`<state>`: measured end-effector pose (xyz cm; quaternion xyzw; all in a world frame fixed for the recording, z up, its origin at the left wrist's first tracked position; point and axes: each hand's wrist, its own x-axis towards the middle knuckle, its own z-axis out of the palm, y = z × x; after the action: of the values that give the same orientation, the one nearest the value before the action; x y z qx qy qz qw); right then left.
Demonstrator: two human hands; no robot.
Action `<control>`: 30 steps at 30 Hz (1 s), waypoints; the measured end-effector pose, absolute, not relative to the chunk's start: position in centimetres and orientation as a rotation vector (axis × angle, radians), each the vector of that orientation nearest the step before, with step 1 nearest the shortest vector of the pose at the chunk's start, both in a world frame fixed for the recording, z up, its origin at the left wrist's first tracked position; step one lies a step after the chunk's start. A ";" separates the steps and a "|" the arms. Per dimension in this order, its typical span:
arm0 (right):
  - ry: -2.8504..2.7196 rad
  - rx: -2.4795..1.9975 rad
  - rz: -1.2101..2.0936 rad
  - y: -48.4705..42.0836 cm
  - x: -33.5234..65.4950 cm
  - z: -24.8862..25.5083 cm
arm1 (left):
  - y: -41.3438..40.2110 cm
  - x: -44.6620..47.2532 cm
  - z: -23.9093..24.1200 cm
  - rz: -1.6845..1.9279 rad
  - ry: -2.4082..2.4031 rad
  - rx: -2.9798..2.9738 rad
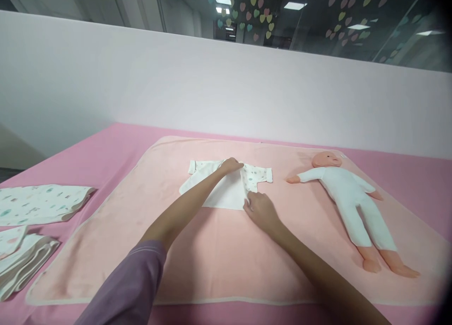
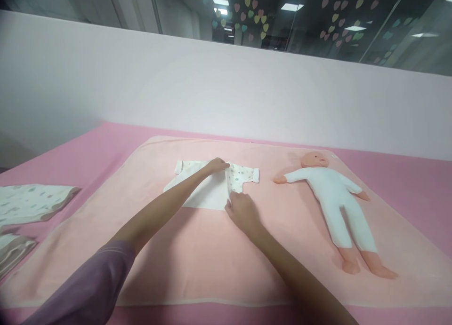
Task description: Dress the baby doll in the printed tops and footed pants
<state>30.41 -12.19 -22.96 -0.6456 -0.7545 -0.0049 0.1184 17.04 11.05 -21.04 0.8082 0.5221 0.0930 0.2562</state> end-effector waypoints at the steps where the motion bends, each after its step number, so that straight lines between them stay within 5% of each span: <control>1: -2.130 -1.901 -0.003 -12.1 32.0 -22.5 | 11.0 17.7 -20.8 0.311 1.381 2.192; 10: -1.967 -1.741 -0.189 -12.7 44.2 -26.0 | 8.0 19.7 -25.1 0.601 1.081 2.545; 19: -2.458 -1.288 0.069 -14.3 40.7 -24.5 | 9.1 18.9 -26.3 0.789 1.304 2.647; 30: -2.425 -1.225 0.181 -14.9 40.2 -24.8 | 8.5 18.8 -25.9 0.629 1.318 2.512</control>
<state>40.20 -14.93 -24.82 -0.4401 -0.8711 0.0649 0.2080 18.77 8.52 -25.90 0.8585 0.4506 0.2149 0.1177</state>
